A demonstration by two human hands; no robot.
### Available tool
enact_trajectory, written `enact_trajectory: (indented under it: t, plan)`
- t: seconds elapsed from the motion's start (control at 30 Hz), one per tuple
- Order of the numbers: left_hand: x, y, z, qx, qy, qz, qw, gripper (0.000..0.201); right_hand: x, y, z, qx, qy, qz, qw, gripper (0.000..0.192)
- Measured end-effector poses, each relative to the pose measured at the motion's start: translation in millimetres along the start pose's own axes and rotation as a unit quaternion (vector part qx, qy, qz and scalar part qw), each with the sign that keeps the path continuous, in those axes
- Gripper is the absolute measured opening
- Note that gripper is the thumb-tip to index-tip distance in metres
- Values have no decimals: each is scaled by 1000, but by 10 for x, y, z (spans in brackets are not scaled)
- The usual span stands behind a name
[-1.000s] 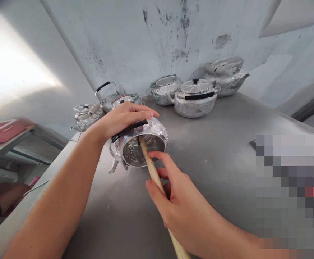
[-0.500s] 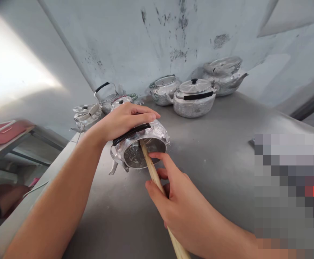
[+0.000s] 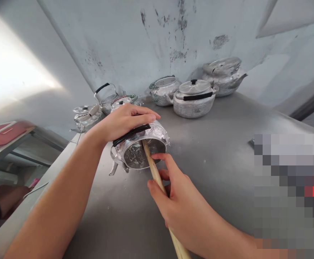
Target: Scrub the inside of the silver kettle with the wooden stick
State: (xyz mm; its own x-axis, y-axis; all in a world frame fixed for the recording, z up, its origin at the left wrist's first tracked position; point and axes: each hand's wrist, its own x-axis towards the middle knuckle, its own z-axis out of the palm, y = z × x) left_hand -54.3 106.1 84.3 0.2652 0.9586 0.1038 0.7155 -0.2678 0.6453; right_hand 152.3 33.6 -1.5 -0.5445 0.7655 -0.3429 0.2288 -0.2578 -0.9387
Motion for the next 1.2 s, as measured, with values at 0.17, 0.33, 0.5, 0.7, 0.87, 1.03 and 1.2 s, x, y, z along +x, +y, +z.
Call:
enact_trajectory:
  t: [0.17, 0.33, 0.5, 0.7, 0.87, 1.03, 1.2]
  plan:
    - [6, -2, -5, 4, -1, -3, 1000, 36, 2, 9, -3, 8, 0, 2, 1000, 42]
    - [4, -3, -6, 3, -2, -1, 1000, 36, 5, 19, 9, 19, -7, -5, 1000, 42]
    - [8, -11, -6, 3, -3, 2, 1000, 36, 0, -2, 5, 26, -20, 9, 999, 45]
    - [14, -26, -9, -1, -3, 10, 1000, 36, -15, -6, 6, 28, -26, 9, 999, 45]
    - [6, -19, -12, 7, -4, 6, 1000, 38, -16, -11, -9, 25, -32, 15, 999, 41]
    - [3, -4, -14, 5, -7, -1, 1000, 38, -13, -45, -19, 16, -43, 25, 999, 40]
    - [2, -11, -15, 3, -8, 1, 1000, 38, 0, -39, -22, 30, -39, 10, 999, 39]
